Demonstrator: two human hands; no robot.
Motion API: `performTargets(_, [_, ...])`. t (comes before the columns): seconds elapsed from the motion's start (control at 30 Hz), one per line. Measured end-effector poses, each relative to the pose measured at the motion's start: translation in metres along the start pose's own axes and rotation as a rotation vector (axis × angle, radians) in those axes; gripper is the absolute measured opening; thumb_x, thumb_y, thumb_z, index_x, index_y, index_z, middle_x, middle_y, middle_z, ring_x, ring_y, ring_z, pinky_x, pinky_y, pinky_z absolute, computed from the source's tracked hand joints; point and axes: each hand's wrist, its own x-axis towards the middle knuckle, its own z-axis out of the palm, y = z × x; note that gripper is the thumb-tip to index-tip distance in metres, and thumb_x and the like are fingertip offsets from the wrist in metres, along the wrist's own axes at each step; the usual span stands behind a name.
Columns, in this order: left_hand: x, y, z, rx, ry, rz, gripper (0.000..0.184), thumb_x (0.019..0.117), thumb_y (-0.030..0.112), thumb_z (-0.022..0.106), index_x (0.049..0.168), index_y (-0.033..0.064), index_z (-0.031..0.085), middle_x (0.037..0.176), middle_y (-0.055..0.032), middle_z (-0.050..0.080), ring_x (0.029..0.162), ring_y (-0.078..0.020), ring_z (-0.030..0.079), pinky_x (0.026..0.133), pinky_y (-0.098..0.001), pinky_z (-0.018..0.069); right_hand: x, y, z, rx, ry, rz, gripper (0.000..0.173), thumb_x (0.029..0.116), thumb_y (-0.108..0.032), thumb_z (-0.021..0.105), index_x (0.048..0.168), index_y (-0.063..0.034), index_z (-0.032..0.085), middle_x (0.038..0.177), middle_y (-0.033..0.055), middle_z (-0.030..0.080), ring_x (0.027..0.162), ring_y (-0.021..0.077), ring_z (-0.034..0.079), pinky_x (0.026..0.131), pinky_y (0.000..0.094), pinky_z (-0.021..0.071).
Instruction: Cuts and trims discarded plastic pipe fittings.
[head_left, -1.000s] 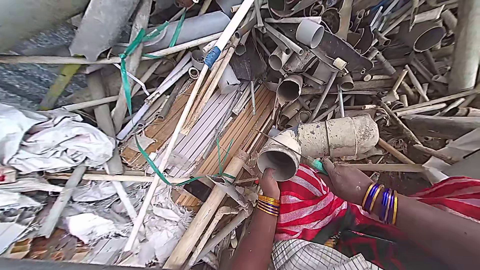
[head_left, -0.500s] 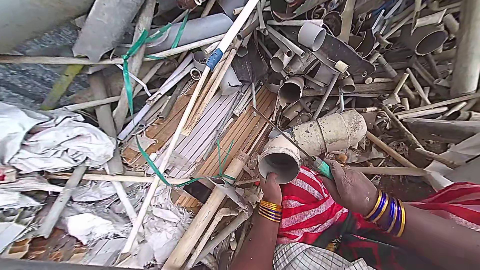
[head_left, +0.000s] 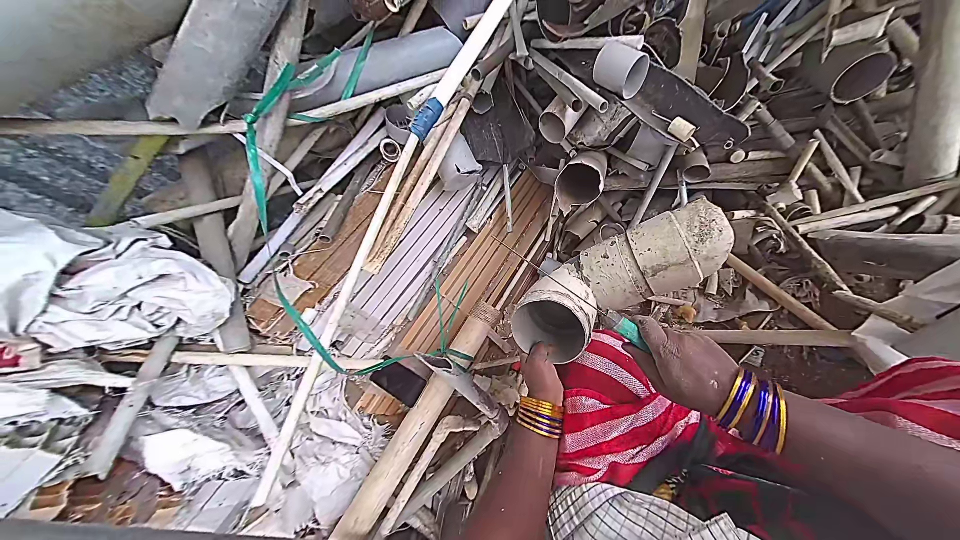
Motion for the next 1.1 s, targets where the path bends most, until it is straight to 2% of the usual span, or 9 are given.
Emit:
performTargets(0.07, [0.001,-0.002,-0.001,-0.010,0.000,-0.012,0.033,0.0918,-0.013,0.045,0.124,-0.0100,0.051,0.111,-0.0199,0.059,0.098,-0.0204,0.062,0.087,-0.0334,0.0534,-0.002,0.003,0.018,-0.046,0.307,-0.164,0.042,0.0985,-0.028,0.049,0.115,0.0074,0.064,0.063,0.0160,0.063,0.053,0.0373,0.067,0.045,0.0476,0.0523])
performTargets(0.2, [0.000,-0.002,0.002,-0.043,0.014,-0.045,0.031,0.0910,-0.014,0.046,0.122,-0.0092,0.052,0.107,-0.0196,0.059,0.092,-0.0215,0.062,0.081,-0.0345,0.0552,0.018,-0.010,-0.011,0.009,-0.547,0.262,0.045,0.1123,-0.031,0.035,0.142,0.0024,0.040,0.112,0.0294,0.064,0.108,0.0474,0.066,0.090,0.0586,0.0505])
performTargets(0.37, [0.003,-0.004,0.001,-0.034,0.012,-0.059,0.029,0.0926,-0.013,0.045,0.120,-0.0086,0.053,0.105,-0.0187,0.060,0.091,-0.0208,0.063,0.080,-0.0344,0.0550,0.000,-0.006,0.011,0.006,0.144,-0.068,0.042,0.0994,-0.026,0.051,0.122,0.0083,0.061,0.071,0.0202,0.066,0.062,0.0419,0.070,0.052,0.0520,0.0547])
performTargets(0.5, [0.003,-0.004,0.002,-0.041,0.011,-0.073,0.025,0.0926,-0.012,0.046,0.116,-0.0083,0.054,0.102,-0.0188,0.060,0.088,-0.0217,0.063,0.078,-0.0356,0.0556,0.021,-0.014,-0.017,0.011,-0.561,0.231,0.042,0.1121,-0.032,0.036,0.136,0.0020,0.044,0.113,0.0295,0.064,0.109,0.0482,0.065,0.088,0.0598,0.0502])
performTargets(0.67, [0.002,-0.004,0.002,-0.037,0.018,-0.059,0.029,0.0914,-0.014,0.046,0.120,-0.0083,0.052,0.103,-0.0173,0.059,0.088,-0.0191,0.063,0.078,-0.0330,0.0556,0.001,-0.004,0.006,-0.023,0.179,-0.108,0.042,0.0994,-0.027,0.050,0.120,0.0074,0.062,0.070,0.0188,0.066,0.060,0.0398,0.070,0.050,0.0505,0.0545])
performTargets(0.8, [0.003,-0.005,0.001,-0.052,-0.001,-0.041,0.029,0.0917,-0.014,0.045,0.120,-0.0088,0.051,0.104,-0.0189,0.059,0.089,-0.0206,0.063,0.079,-0.0346,0.0558,0.026,-0.009,-0.027,0.019,-0.539,0.258,0.042,0.1120,-0.033,0.037,0.137,0.0003,0.045,0.111,0.0280,0.064,0.108,0.0469,0.065,0.089,0.0599,0.0500])
performTargets(0.93, [0.001,-0.004,0.001,-0.024,-0.004,-0.018,0.036,0.0913,-0.014,0.045,0.127,-0.0088,0.049,0.110,-0.0188,0.059,0.094,-0.0190,0.062,0.083,-0.0326,0.0543,0.003,0.001,-0.004,-0.024,0.150,-0.109,0.041,0.1006,-0.029,0.050,0.119,0.0064,0.063,0.071,0.0197,0.066,0.062,0.0416,0.070,0.052,0.0522,0.0542])
performTargets(1.03, [0.000,-0.003,0.001,-0.012,-0.003,-0.026,0.039,0.0929,-0.014,0.045,0.131,-0.0093,0.047,0.116,-0.0217,0.057,0.099,-0.0224,0.061,0.086,-0.0355,0.0538,0.016,-0.004,-0.022,0.004,-0.430,0.186,0.043,0.1117,-0.032,0.039,0.137,0.0026,0.046,0.105,0.0279,0.066,0.101,0.0475,0.068,0.084,0.0591,0.0523])
performTargets(1.1, [0.001,-0.002,0.001,-0.005,-0.012,-0.019,0.040,0.0931,-0.014,0.045,0.132,-0.0092,0.046,0.118,-0.0225,0.056,0.101,-0.0230,0.061,0.088,-0.0355,0.0533,0.020,-0.004,-0.025,0.022,-0.468,0.224,0.044,0.1118,-0.033,0.039,0.138,0.0022,0.045,0.109,0.0284,0.065,0.105,0.0477,0.066,0.087,0.0601,0.0507])
